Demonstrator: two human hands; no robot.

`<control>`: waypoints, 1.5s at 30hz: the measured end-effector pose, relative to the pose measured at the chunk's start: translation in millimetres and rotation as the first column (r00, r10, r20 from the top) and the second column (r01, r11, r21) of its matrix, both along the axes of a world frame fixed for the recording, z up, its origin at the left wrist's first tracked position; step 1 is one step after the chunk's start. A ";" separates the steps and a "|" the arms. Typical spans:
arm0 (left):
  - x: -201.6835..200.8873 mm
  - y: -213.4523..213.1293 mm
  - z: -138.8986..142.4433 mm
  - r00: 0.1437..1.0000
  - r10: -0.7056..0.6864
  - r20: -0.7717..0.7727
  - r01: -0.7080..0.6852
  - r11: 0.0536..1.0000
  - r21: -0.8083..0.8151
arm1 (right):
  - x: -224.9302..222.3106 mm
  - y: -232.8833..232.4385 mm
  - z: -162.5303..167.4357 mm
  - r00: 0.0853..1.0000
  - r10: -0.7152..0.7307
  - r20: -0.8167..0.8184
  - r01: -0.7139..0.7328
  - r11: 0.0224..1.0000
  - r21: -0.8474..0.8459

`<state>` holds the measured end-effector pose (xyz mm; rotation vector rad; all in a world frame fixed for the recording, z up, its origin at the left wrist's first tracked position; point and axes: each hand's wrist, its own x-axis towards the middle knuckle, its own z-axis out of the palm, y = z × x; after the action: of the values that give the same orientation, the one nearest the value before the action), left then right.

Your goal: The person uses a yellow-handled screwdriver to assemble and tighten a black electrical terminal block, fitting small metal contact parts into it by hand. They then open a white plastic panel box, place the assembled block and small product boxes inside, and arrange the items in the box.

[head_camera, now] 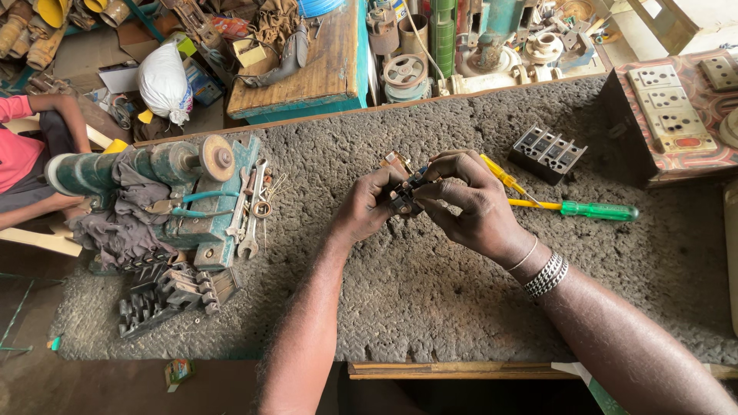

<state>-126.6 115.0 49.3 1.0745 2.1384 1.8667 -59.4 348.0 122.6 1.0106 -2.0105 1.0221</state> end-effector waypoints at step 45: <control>11.4 10.3 8.1 0.989 -0.073 0.130 0.061 0.993 0.098 | 7.2 -15.6 22.7 0.983 -0.150 -0.108 0.161 0.982 0.098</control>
<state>-115.2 125.3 57.4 0.9950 1.9360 1.9664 -52.2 332.3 145.2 0.9233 -2.0436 0.7736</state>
